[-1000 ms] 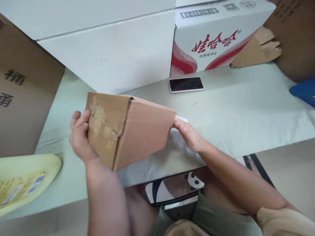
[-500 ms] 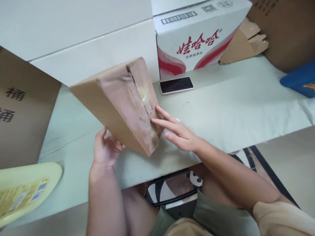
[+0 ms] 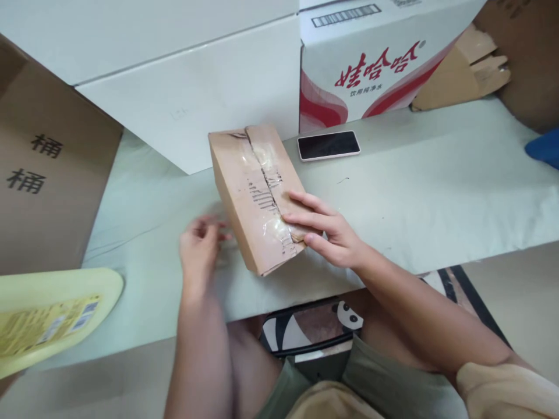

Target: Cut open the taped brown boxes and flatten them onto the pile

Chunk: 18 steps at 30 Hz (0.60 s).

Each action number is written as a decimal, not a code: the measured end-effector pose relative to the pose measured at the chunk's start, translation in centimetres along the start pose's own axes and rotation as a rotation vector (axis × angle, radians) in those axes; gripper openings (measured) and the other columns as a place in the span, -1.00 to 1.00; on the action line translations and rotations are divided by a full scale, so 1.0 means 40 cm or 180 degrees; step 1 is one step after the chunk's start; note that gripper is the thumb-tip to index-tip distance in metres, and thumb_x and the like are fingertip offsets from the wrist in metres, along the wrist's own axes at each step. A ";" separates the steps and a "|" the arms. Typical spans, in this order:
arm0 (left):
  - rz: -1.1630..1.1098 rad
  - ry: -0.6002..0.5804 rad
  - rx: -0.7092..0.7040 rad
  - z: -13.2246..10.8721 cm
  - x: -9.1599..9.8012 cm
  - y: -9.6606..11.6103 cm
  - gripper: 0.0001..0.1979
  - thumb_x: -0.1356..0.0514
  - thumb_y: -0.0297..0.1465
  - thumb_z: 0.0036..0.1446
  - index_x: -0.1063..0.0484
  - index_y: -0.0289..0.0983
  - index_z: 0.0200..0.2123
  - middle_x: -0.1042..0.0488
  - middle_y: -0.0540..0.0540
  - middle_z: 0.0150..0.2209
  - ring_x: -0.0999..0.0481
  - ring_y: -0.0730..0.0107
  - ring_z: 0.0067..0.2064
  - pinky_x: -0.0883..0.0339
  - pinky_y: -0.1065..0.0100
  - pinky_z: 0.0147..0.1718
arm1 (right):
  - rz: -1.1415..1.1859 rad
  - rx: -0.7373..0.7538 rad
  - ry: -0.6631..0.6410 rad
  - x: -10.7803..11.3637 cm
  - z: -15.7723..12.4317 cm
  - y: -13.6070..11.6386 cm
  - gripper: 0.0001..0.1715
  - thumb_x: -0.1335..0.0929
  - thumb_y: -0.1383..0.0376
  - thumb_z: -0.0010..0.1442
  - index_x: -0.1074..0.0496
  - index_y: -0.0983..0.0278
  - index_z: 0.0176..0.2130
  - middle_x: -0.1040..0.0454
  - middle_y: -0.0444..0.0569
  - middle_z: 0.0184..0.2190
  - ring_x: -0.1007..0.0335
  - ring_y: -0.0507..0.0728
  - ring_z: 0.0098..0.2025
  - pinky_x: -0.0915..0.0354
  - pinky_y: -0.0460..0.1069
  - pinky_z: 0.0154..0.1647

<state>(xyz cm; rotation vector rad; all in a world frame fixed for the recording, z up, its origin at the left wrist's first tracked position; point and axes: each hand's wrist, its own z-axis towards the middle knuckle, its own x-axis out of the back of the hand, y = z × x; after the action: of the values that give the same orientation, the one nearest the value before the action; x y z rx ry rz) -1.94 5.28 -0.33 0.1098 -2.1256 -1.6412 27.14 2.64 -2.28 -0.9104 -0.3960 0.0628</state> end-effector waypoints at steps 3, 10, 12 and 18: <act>-0.0749 0.1099 -0.0744 0.023 -0.009 0.005 -0.61 -0.27 -0.25 -0.04 -0.44 -0.22 -0.11 -0.59 -0.16 -0.16 -0.63 0.24 -0.22 -0.16 0.45 -0.50 | -0.0071 0.0086 -0.0087 -0.013 0.005 -0.005 -0.52 -0.33 0.19 0.49 -0.51 0.11 0.32 -0.26 0.05 0.52 -0.25 0.18 0.53 -0.22 0.13 0.56; -0.2012 -0.0031 -0.2178 0.037 -0.024 -0.021 -0.31 -0.43 0.12 0.00 -0.42 0.00 0.14 -0.44 -0.09 0.19 -0.45 0.09 0.21 -0.39 0.09 0.17 | -0.0192 0.0365 -0.0508 -0.055 0.009 -0.051 -0.53 -0.35 0.27 0.45 -0.51 0.17 0.29 -0.13 0.07 0.58 -0.17 0.23 0.57 -0.13 0.19 0.61; -0.2018 -0.0381 -0.2545 0.035 -0.029 -0.021 -0.30 -0.47 0.04 0.03 -0.43 0.05 0.21 -0.46 -0.07 0.19 -0.45 0.09 0.23 -0.37 0.08 0.23 | -0.0174 0.0404 -0.0504 -0.063 0.009 -0.059 -0.53 -0.36 0.30 0.43 -0.51 0.18 0.28 -0.15 0.08 0.57 -0.18 0.23 0.57 -0.10 0.20 0.62; -0.1784 -0.1029 -0.2823 0.043 -0.031 -0.023 -0.24 -0.55 -0.19 0.04 -0.44 0.13 0.30 -0.46 -0.03 0.27 -0.46 0.13 0.26 -0.31 0.12 0.31 | -0.0276 0.0234 -0.0493 -0.066 0.010 -0.055 -0.55 -0.35 0.24 0.45 -0.54 0.18 0.26 -0.17 0.09 0.56 -0.19 0.25 0.56 -0.14 0.23 0.60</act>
<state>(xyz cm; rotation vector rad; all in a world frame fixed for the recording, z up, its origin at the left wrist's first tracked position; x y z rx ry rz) -1.69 6.97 -1.88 0.1741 -1.4147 -2.9518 24.30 1.00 -1.15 -0.8173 -0.5732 0.0682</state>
